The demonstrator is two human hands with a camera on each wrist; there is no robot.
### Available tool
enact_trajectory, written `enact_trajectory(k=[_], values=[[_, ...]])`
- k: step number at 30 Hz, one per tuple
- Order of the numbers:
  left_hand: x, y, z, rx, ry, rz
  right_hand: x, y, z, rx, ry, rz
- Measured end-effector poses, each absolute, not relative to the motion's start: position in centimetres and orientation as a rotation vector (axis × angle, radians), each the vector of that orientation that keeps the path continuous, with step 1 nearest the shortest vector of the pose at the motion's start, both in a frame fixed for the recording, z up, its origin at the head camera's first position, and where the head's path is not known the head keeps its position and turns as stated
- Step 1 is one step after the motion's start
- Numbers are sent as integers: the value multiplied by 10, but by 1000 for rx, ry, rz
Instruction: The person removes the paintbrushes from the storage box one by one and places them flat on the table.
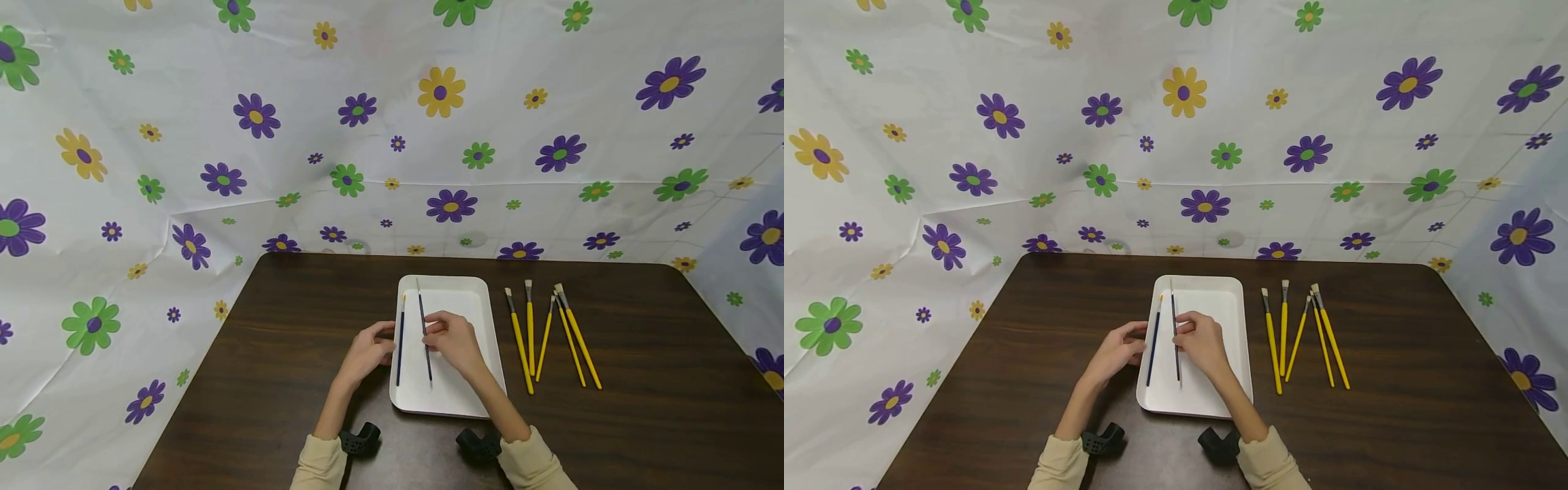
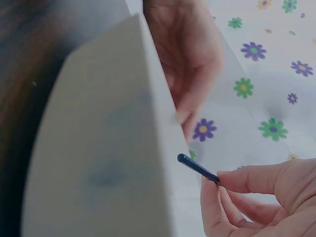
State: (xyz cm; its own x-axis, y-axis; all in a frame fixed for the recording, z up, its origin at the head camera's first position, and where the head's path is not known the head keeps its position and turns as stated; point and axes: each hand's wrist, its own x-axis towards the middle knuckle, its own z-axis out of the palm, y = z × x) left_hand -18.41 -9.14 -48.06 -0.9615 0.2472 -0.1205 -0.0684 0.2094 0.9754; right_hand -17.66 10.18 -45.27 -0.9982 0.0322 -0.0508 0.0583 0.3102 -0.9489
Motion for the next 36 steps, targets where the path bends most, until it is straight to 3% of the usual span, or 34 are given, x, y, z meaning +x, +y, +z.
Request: enact_trajectory(k=[36], values=[[-190, -89, -480, 142, 2230, 1830, -191, 173, -422, 135, 2573, -1834]])
